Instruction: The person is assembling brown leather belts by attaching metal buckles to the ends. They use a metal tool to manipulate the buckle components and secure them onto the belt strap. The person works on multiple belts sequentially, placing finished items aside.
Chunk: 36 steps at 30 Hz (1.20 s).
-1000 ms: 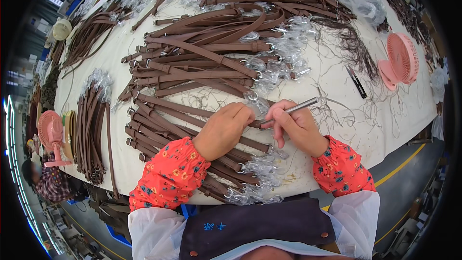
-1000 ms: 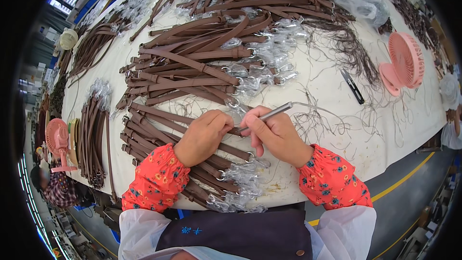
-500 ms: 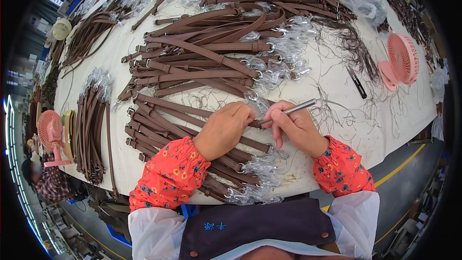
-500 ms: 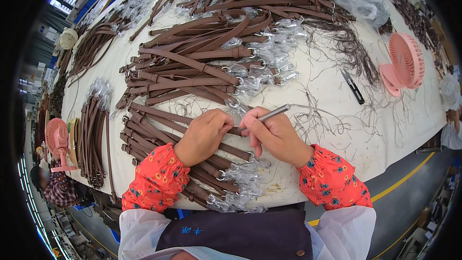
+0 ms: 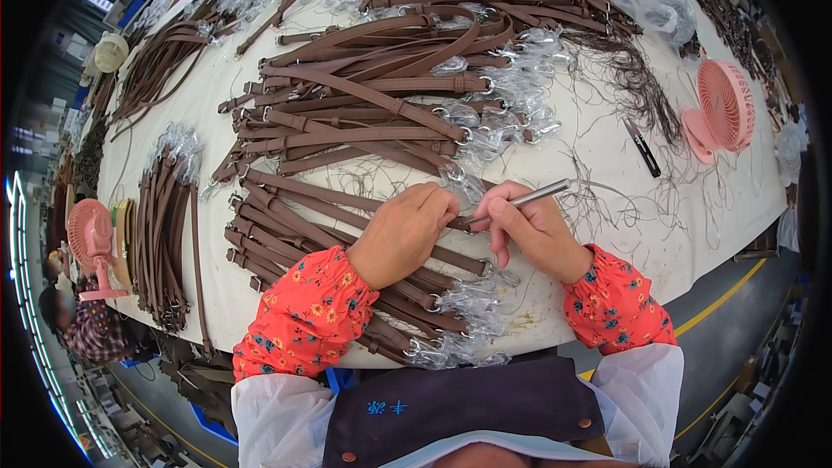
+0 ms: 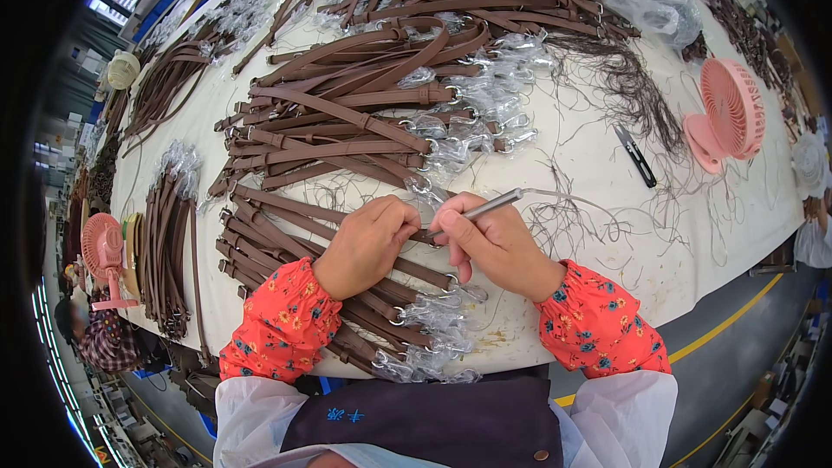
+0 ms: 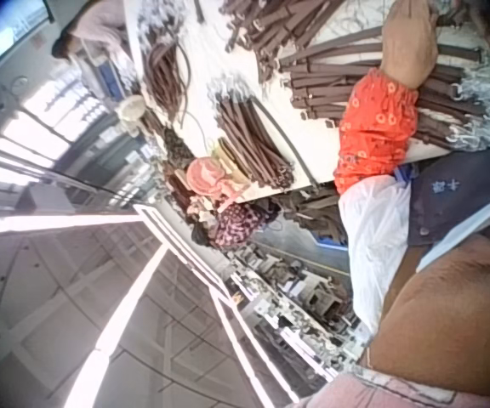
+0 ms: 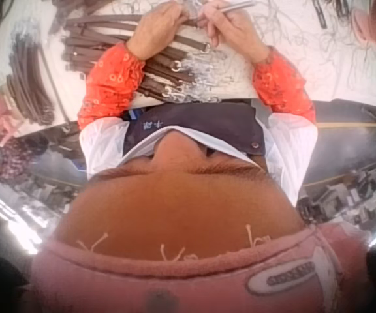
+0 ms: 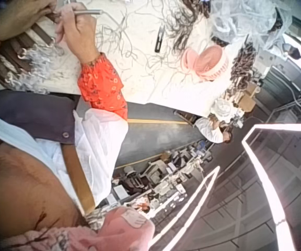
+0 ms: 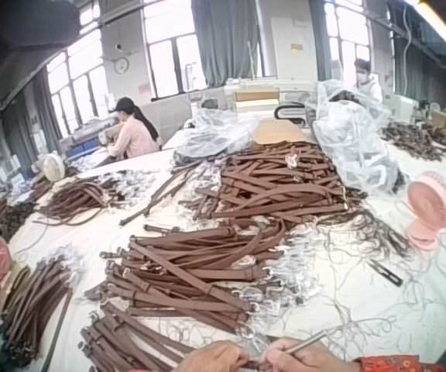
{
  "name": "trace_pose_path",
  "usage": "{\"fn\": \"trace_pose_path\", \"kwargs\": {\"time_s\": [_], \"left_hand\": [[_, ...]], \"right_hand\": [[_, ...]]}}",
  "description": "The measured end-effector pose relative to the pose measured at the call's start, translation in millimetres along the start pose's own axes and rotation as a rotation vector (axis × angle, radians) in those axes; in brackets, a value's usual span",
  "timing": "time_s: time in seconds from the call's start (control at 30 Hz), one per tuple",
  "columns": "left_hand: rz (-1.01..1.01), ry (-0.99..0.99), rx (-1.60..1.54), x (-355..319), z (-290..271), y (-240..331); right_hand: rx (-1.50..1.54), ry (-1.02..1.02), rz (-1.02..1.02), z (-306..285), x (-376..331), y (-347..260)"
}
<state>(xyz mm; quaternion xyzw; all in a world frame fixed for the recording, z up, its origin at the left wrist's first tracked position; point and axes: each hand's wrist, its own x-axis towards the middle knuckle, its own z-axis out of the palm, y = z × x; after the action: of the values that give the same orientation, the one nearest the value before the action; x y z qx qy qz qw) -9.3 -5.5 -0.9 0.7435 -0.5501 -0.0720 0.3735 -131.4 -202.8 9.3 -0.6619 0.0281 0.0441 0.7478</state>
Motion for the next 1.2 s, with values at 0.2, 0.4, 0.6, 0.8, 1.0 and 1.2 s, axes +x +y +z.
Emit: {"fn": "trace_pose_path", "kwargs": {"time_s": [0.2,0.4,0.6,0.8,1.0,1.2], "left_hand": [[0.000,0.001,0.010,0.2,-0.7,1.0],[-0.055,-0.011,-0.058,1.1,-3.2,3.2],[-0.424,0.224,-0.494,-3.4,-8.2,-10.8],[-0.330,0.773,-0.472,1.6,-16.2,-26.4],[-0.279,0.818,-0.586,4.5,-46.9,-11.9],[-0.073,0.935,-0.782,4.9,-107.9,-3.0]], "right_hand": [[-0.006,-0.004,-0.003,0.0,0.4,0.8],[-0.011,-0.008,0.005,0.9,0.5,-0.4],[0.055,0.013,-0.037,0.5,-0.8,2.2],[0.095,0.060,-0.120,-0.3,-0.7,3.7],[0.048,0.045,-0.117,-3.0,-0.4,2.5],[0.115,0.090,-0.107,-1.4,-1.3,3.9]]}}
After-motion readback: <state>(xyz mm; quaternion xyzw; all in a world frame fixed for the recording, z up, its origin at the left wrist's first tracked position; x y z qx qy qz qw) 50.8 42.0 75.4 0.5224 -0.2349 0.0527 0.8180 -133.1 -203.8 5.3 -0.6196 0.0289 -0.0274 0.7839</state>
